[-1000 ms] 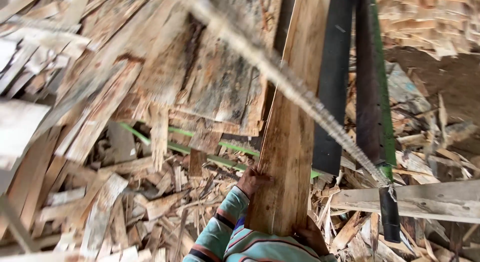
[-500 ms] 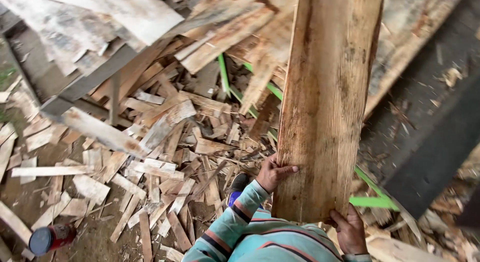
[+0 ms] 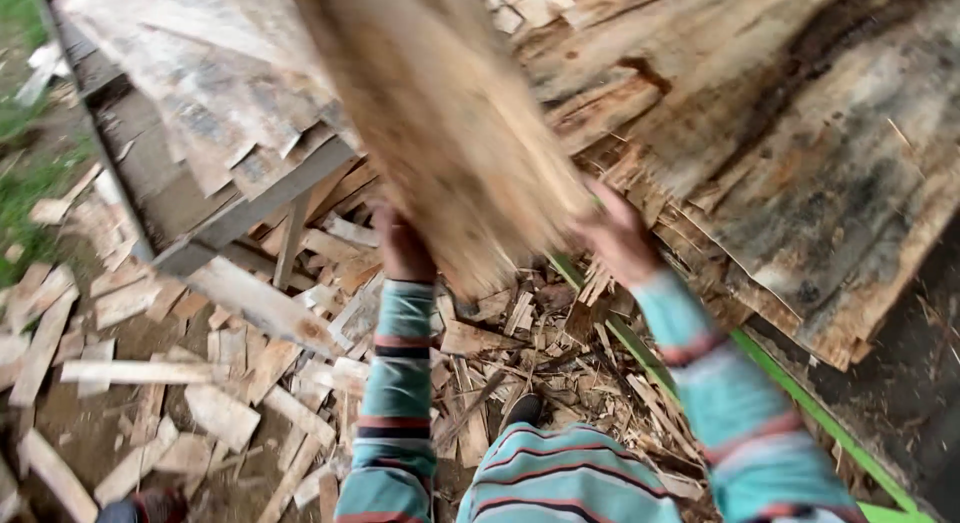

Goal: Cutting and trimming thin sheets of wood veneer using a large manual industrial cutter.

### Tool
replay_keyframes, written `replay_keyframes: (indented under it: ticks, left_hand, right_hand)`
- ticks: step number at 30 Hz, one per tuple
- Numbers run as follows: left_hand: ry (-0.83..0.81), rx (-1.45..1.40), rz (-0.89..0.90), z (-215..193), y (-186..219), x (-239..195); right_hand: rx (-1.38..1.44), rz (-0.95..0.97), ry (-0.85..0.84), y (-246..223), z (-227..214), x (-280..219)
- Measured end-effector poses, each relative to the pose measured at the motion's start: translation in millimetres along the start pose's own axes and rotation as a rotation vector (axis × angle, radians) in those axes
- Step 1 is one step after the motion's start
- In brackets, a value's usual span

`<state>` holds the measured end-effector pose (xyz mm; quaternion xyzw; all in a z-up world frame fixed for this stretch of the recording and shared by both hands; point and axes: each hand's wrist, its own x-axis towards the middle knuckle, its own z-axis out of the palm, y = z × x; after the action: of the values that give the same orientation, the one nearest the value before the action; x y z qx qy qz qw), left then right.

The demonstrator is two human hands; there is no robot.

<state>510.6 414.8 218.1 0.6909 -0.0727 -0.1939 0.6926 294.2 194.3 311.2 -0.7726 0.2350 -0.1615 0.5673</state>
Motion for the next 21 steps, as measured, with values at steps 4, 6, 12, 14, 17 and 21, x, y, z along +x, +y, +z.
replay_keyframes:
  ticks: [4, 6, 12, 14, 17, 21]
  left_hand:
    - [-0.146, -0.876, 0.001, 10, 25, -5]
    - [-0.151, -0.740, -0.152, 11, -119, 16]
    - [-0.388, -0.267, -0.728, 98, -249, -126]
    - [-1.027, -0.185, -0.754, 124, -276, -175]
    - [-1.455, 0.256, -0.538, 156, -262, -202]
    - [-1.310, 0.411, -0.384, 220, -240, -198]
  right_hand:
    - [0.277, -0.161, -0.015, -15, 59, 53]
    - [0.143, -0.299, -0.038, 22, 76, 21]
    - [0.060, 0.344, -0.391, 272, 58, -152]
    - [0.263, 0.502, -0.163, 404, 42, -232]
    - [0.150, 0.566, -0.111, 511, 9, -326]
    - [0.002, 0.588, -0.082, 584, -6, -384]
